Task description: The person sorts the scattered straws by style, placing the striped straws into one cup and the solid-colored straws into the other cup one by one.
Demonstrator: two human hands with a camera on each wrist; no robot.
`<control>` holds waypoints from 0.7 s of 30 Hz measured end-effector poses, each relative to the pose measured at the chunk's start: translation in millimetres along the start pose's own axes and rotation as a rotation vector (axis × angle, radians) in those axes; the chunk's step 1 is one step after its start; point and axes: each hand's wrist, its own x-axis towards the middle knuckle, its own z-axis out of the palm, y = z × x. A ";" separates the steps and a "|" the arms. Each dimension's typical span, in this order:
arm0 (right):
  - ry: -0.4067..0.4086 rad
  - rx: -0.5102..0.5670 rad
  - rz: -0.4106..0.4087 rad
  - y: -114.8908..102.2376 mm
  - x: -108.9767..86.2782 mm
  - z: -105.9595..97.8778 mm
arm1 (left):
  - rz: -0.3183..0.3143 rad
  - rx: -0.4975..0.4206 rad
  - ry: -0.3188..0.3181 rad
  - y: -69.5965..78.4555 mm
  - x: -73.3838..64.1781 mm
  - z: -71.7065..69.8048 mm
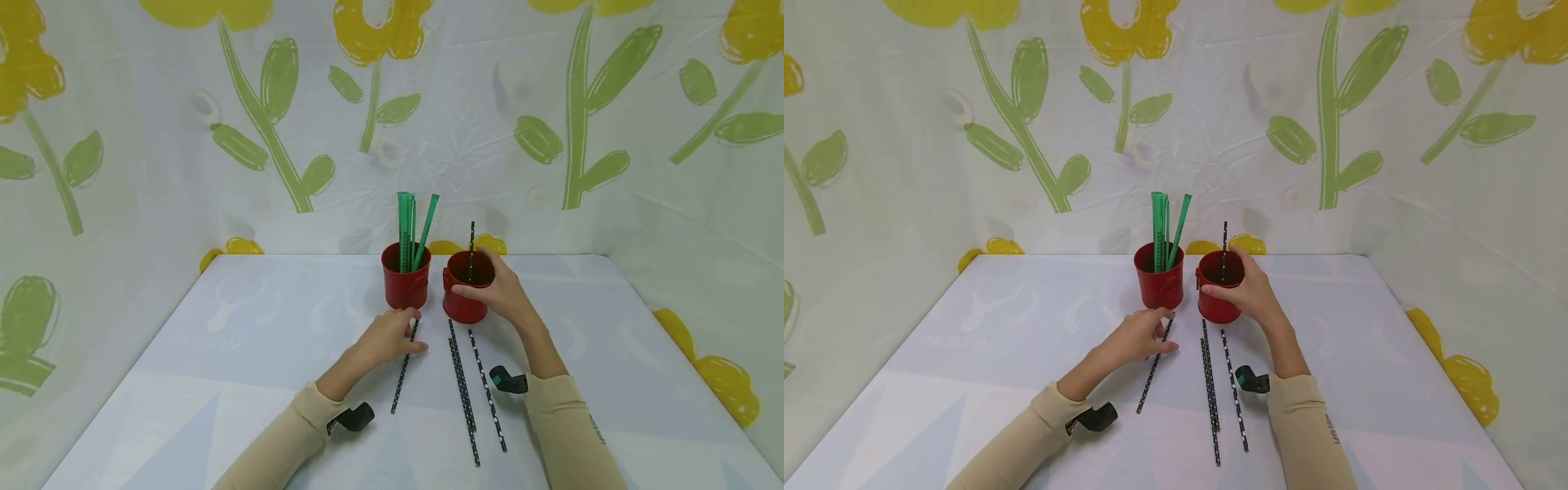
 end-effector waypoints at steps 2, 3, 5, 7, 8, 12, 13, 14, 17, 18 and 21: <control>0.000 -0.001 0.002 -0.2 0.0 0.1 | -0.005 0.008 -0.008 0.4 -0.3 -0.3; 0.000 -0.003 0.003 -0.2 -0.1 0.1 | -0.008 0.013 -0.012 0.7 -0.5 -0.5; 0.000 -0.007 0.003 -0.3 -0.3 0.2 | -0.010 0.022 -0.017 1.0 -0.7 -0.8; 0.000 -0.010 0.002 -0.6 -0.3 0.4 | -0.016 0.020 -0.022 1.2 -1.4 -0.8; 0.001 -0.011 0.001 -0.7 -0.3 0.5 | -0.020 0.013 -0.027 1.1 -1.8 -0.7; 0.002 -0.009 -0.004 -0.5 -0.1 0.6 | -0.045 -0.037 -0.049 1.2 -3.9 -0.8; 0.002 -0.010 -0.006 -0.3 0.1 0.7 | -0.052 -0.050 -0.056 1.4 -4.5 -1.1; 0.002 -0.009 -0.006 0.0 0.2 0.7 | -0.059 -0.065 -0.064 1.5 -5.0 -1.3; 0.002 -0.008 -0.004 0.5 0.4 0.7 | -0.073 -0.096 -0.085 2.1 -6.0 -2.2; 0.002 -0.007 -0.003 0.6 0.4 0.7 | -0.075 -0.102 -0.090 2.4 -6.3 -2.5; 0.001 -0.004 0.001 0.7 0.2 0.8 | -0.077 -0.105 -0.105 2.9 -6.7 -3.1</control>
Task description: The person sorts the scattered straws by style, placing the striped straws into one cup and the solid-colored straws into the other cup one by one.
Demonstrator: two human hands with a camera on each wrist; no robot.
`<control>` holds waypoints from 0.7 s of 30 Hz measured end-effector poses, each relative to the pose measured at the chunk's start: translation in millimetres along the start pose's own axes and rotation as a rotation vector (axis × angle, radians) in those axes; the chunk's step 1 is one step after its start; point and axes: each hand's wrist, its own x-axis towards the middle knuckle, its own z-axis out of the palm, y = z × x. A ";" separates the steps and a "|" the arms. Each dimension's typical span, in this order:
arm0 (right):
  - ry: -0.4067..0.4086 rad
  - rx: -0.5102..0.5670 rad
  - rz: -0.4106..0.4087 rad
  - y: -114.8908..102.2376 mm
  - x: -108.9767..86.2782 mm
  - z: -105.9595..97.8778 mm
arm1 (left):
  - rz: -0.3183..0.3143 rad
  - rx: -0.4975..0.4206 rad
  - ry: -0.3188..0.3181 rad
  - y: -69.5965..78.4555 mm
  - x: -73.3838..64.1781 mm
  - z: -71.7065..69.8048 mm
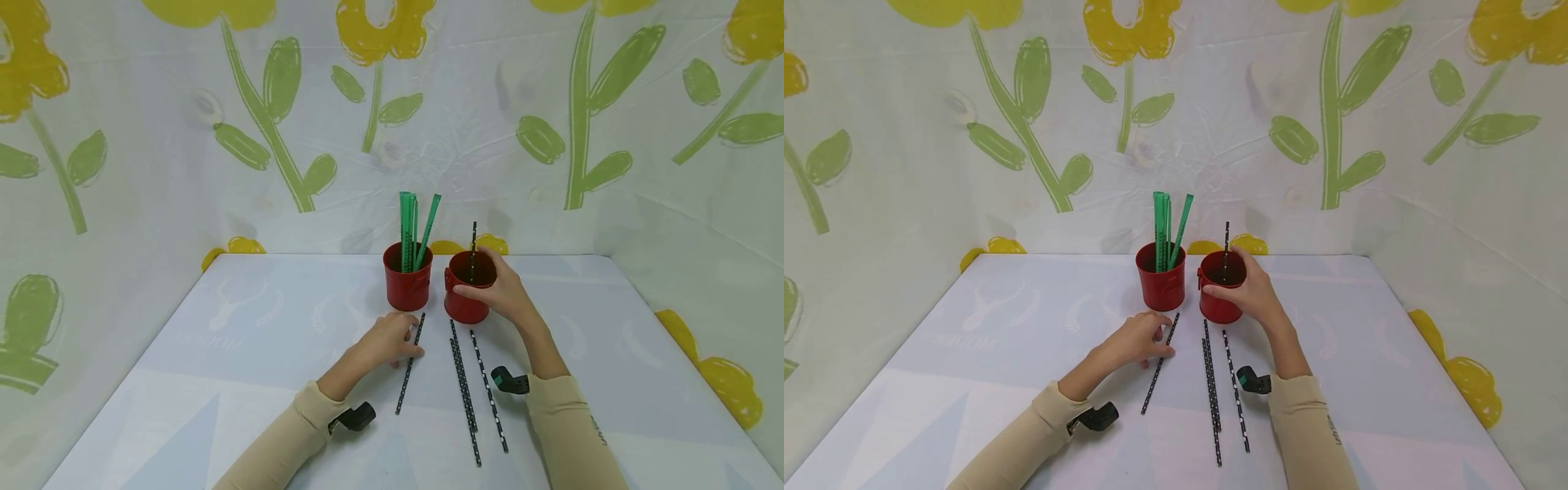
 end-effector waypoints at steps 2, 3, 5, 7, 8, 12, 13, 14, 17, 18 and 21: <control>-0.002 0.002 0.001 -0.2 -0.1 -0.2 | 0.001 0.001 -0.008 0.4 -0.7 -0.5; -0.002 0.001 0.001 -0.2 -0.1 -0.2 | 0.001 0.003 -0.012 0.7 -0.8 -0.7; -0.003 0.001 0.002 -0.3 -0.2 -0.1 | 0.000 0.009 -0.019 1.2 -1.3 -0.9; -0.004 0.003 0.002 -0.3 -0.4 0.1 | -0.003 0.017 -0.026 1.6 -2.0 -0.9; -0.005 0.004 0.003 -0.3 -0.5 0.2 | -0.006 0.021 -0.028 1.8 -2.0 -0.8; -0.005 0.004 0.001 -0.1 -0.5 0.5 | -0.006 0.039 -0.033 2.7 -2.2 -0.9; -0.005 0.004 0.001 -0.1 -0.5 0.5 | -0.006 0.046 -0.034 2.7 -2.0 -0.9; -0.005 0.001 0.000 -0.1 -0.5 0.5 | -0.004 0.049 -0.034 2.9 -2.1 -1.0; -0.004 0.000 -0.002 -0.2 -0.3 0.3 | -0.006 0.051 -0.042 3.1 -2.3 -1.5; -0.004 -0.001 -0.003 -0.4 -0.3 0.2 | -0.005 0.051 -0.044 3.2 -2.4 -1.7; -0.003 0.000 -0.005 -0.9 -0.4 -0.2 | -0.004 0.046 -0.053 3.1 -2.7 -1.9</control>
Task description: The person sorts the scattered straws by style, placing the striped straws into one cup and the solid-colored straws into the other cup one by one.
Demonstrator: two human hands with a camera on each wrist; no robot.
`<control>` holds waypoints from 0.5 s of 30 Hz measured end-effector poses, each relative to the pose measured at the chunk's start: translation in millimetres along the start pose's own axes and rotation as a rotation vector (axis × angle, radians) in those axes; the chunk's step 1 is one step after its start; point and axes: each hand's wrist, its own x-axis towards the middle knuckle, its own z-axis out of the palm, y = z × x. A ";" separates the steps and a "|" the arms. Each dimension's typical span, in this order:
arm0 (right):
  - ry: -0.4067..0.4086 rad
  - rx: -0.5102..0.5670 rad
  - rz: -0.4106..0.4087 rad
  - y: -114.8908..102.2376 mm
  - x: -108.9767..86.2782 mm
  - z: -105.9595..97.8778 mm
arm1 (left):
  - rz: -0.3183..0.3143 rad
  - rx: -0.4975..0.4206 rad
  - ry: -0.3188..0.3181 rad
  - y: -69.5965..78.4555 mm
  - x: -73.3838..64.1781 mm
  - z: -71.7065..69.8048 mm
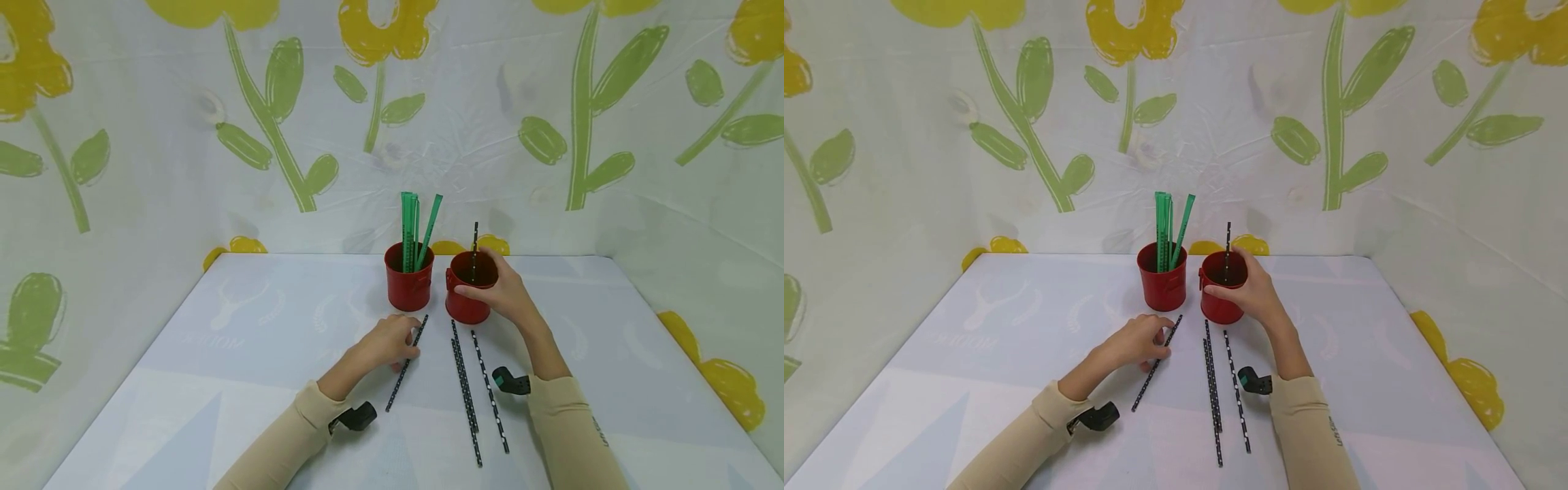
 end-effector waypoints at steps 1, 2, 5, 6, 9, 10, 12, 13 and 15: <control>0.000 0.001 -0.001 -0.2 -0.1 -0.2 | 0.001 -0.001 -0.001 -0.1 0.0 -0.1; 0.001 -0.001 -0.001 -0.4 -0.2 -0.2 | 0.002 -0.001 -0.002 -0.1 0.0 -0.1; 0.001 -0.002 -0.002 -0.8 -0.3 -0.3 | -0.003 -0.006 -0.008 -0.5 0.2 0.1; 0.000 -0.002 -0.002 -1.0 -0.4 -0.3 | -0.005 -0.007 -0.010 -0.5 0.3 0.1; -0.001 -0.004 -0.003 -1.2 -0.4 -0.2 | -0.009 -0.006 -0.012 -0.9 0.8 0.4; -0.001 -0.003 -0.001 -1.3 -0.4 -0.2 | -0.011 -0.007 -0.013 -0.9 0.9 0.4; -0.002 -0.002 0.001 -1.4 -0.5 -0.2 | -0.013 -0.013 -0.013 -1.0 0.9 0.4; -0.002 -0.002 0.003 -1.4 -0.5 -0.1 | -0.015 -0.017 -0.013 -1.0 1.0 0.6; -0.002 0.000 0.004 -1.2 -0.6 -0.1 | -0.015 -0.025 -0.011 -0.7 0.6 0.5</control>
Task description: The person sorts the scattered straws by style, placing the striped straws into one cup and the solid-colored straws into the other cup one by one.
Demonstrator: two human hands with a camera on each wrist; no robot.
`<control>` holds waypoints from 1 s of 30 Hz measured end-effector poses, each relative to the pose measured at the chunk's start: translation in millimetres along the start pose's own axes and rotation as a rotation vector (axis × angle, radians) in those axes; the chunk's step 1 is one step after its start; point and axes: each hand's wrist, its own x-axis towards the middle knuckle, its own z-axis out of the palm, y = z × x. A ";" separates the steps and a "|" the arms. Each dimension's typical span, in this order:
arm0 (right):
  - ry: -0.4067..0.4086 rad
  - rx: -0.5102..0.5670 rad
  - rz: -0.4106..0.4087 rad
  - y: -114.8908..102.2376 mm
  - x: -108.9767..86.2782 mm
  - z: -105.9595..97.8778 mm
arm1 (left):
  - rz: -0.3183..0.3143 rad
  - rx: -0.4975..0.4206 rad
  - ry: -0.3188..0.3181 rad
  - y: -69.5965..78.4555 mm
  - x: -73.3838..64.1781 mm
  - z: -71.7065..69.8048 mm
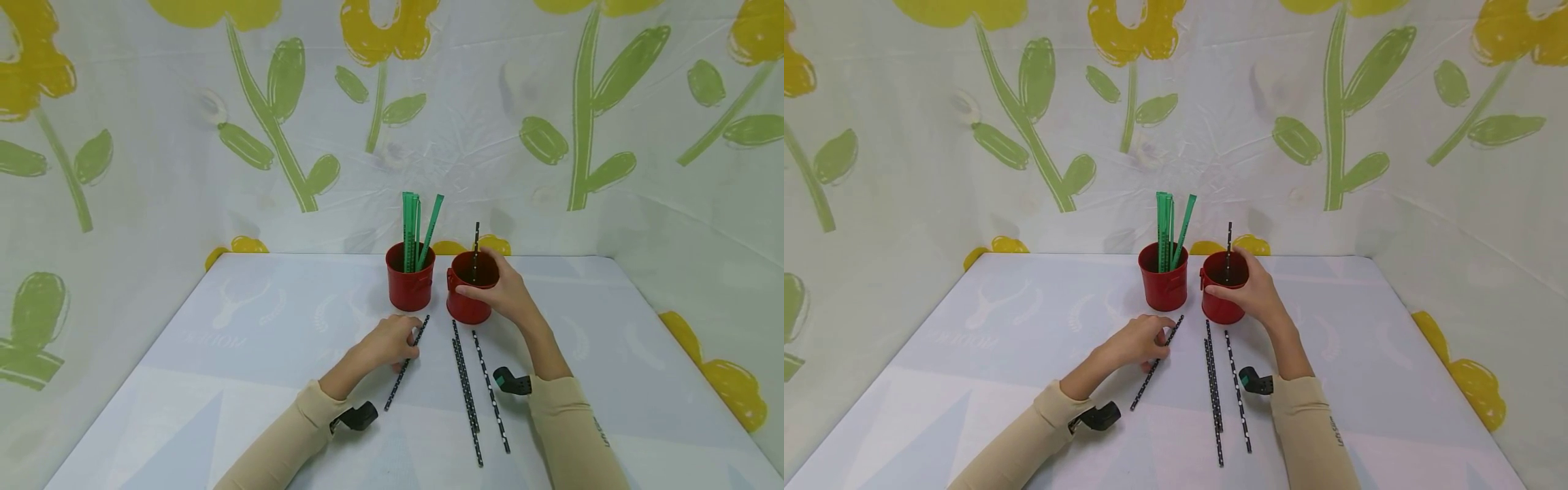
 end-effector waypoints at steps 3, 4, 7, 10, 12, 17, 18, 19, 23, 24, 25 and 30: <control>-0.001 0.003 0.001 0.7 0.5 0.2 | 0.002 -0.008 0.004 -0.4 -0.1 0.4; -0.001 0.004 0.002 0.9 0.6 0.1 | 0.002 -0.009 0.007 -0.5 -0.1 0.5; -0.001 0.005 0.006 1.0 1.0 0.2 | 0.000 -0.013 0.013 -0.7 0.1 0.7; -0.001 0.004 0.008 1.0 0.9 0.3 | -0.005 -0.016 0.018 0.1 -0.3 0.8; -0.001 0.002 0.005 1.1 0.8 0.4 | -0.008 -0.018 0.019 0.6 -0.6 0.6; 0.000 0.001 0.004 1.0 0.5 0.3 | -0.015 -0.029 0.015 1.1 -0.6 -0.2; 0.001 0.001 0.004 0.9 0.3 0.2 | -0.019 -0.032 0.011 1.2 -0.8 -0.4; 0.001 0.001 0.003 1.0 0.4 0.3 | -0.021 -0.033 0.009 1.2 -0.8 -0.6; 0.002 0.003 0.001 1.1 0.2 0.3 | -0.024 -0.031 0.002 0.4 -0.1 -0.9; 0.002 0.004 0.001 1.1 0.2 0.3 | -0.024 -0.030 0.001 0.3 0.2 -0.9; 0.001 0.005 0.000 1.0 0.2 0.3 | -0.021 -0.027 0.002 -0.2 0.7 -0.7; 0.001 0.007 0.000 0.7 0.4 0.3 | -0.001 -0.034 0.015 -1.0 1.9 -0.2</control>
